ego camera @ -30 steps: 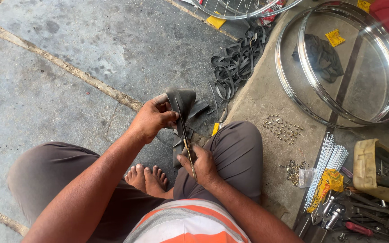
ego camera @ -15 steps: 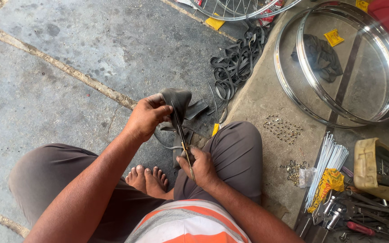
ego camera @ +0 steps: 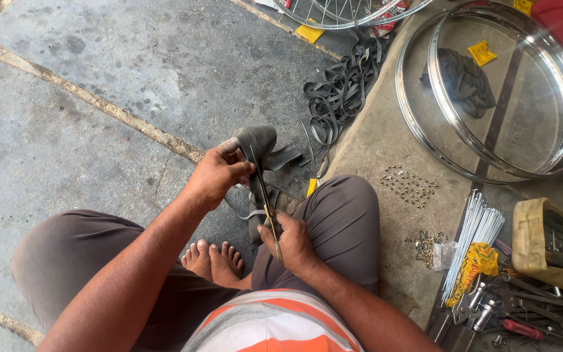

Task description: The person sits cross-legged on the ground and cuts a strip of black rubber inner tube with scissors, trimming it lengthwise into narrower strips and setting trimmed pieces aside. The person continues cutting the rubber strip into sections across the episode.

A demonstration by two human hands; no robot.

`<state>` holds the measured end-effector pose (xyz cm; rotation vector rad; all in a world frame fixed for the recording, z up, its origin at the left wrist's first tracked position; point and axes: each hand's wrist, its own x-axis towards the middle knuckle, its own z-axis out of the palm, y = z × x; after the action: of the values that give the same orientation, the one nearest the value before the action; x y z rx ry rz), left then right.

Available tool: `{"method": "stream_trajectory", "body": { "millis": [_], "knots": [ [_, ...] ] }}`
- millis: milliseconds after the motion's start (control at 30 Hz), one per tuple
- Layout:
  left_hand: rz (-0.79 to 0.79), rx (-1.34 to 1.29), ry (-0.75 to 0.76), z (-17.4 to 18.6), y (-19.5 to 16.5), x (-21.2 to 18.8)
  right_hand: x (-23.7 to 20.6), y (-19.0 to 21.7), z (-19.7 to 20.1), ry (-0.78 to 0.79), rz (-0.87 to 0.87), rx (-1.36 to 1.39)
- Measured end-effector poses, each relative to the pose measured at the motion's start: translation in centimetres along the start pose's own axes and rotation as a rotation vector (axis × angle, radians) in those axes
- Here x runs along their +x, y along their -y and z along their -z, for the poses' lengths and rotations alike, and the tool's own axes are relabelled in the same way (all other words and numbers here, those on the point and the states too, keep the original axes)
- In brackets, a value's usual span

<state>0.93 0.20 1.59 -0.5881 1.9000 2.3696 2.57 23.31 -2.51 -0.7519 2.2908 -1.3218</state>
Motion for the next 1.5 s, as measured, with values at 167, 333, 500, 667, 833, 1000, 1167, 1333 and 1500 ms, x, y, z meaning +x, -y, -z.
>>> {"method": "stream_trajectory", "body": {
  "millis": [167, 333, 500, 667, 833, 1000, 1167, 1333, 1500],
  "knots": [
    [0.021, -0.193, -0.051, 0.5, -0.1, 0.4, 0.0, -0.3, -0.1, 0.059, -0.054, 0.008],
    [-0.013, -0.11, 0.019, 0.2, 0.1, 0.4, 0.1, -0.4, 0.0, 0.003, 0.066, 0.034],
    [-0.003, -0.082, 0.016, -0.1, 0.3, 0.2, 0.1, -0.3, 0.0, 0.036, -0.04, 0.017],
    [-0.021, -0.171, 0.009, 0.1, 0.7, 0.3, 0.0, -0.1, 0.0, 0.001, 0.011, 0.021],
    [-0.051, -0.313, 0.0, 0.5, 0.7, 0.5, -0.1, 0.2, -0.1, -0.001, 0.001, 0.01],
    [0.016, -0.163, 0.052, 0.3, -0.1, 0.4, 0.0, 0.5, 0.0, -0.033, 0.062, 0.018],
    [0.034, -0.113, 0.054, -0.5, -0.2, -0.1, 0.1, 0.5, 0.1, 0.022, -0.035, 0.034],
    [0.015, -0.128, 0.03, -0.1, 0.1, -0.1, 0.1, 0.3, 0.0, 0.014, -0.03, 0.007],
    [-0.002, -0.266, -0.019, 0.7, 0.8, 0.6, -0.2, 0.3, -0.1, 0.013, -0.025, 0.001]
  ]
}}
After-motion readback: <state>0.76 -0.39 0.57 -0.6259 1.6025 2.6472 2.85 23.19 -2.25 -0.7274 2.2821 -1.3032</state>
